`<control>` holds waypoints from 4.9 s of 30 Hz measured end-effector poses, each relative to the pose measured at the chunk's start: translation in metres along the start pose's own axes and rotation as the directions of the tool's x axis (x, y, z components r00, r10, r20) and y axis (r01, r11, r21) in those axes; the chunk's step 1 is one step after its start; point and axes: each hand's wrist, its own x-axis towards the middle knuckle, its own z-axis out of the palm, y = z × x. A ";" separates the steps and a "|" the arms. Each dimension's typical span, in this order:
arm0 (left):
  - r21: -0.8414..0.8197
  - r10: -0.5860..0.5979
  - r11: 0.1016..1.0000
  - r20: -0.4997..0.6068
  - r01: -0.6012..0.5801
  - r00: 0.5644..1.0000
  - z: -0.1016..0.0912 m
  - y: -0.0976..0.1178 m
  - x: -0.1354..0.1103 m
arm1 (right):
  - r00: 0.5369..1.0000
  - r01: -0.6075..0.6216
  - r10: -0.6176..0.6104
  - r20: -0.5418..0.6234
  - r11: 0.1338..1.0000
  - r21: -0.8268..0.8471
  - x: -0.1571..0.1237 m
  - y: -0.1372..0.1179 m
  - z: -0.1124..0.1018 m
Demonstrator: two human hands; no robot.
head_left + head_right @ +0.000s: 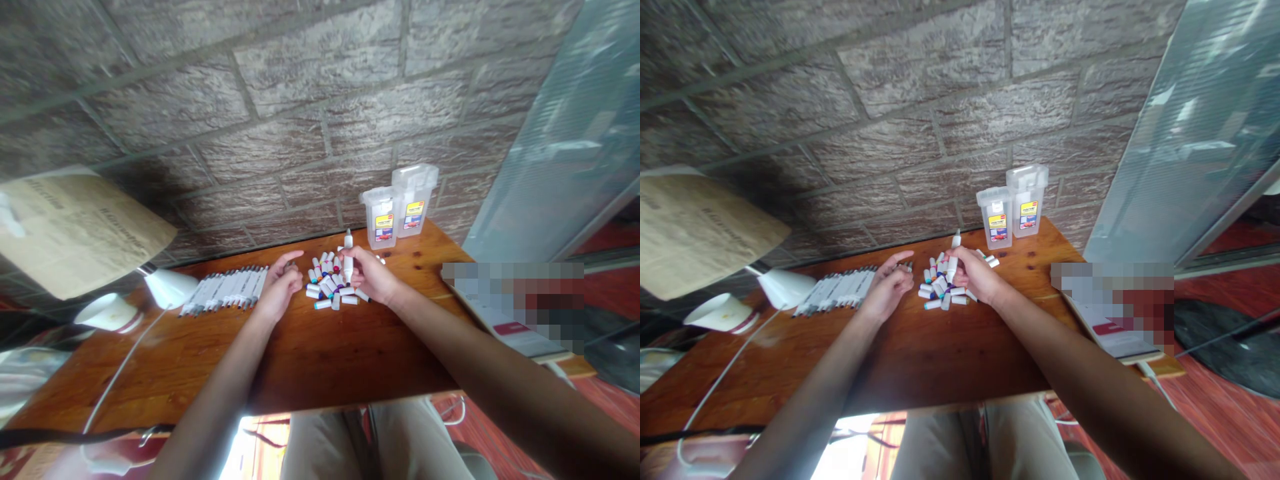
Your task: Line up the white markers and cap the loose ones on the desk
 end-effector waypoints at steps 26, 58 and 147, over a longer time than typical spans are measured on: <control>0.197 -0.091 0.980 0.271 0.037 0.958 0.013 -0.011 -0.013 | 0.937 0.050 0.049 0.345 0.961 -0.273 -0.009 0.008 0.000; 0.200 -0.093 0.979 0.270 0.039 0.958 0.014 -0.006 -0.013 | 0.937 0.092 0.010 0.348 0.958 -0.273 -0.001 0.019 -0.009; 0.257 -0.203 0.959 0.346 0.116 0.916 0.006 -0.004 -0.012 | 0.903 0.391 -0.220 0.369 0.778 -0.492 -0.005 0.011 -0.005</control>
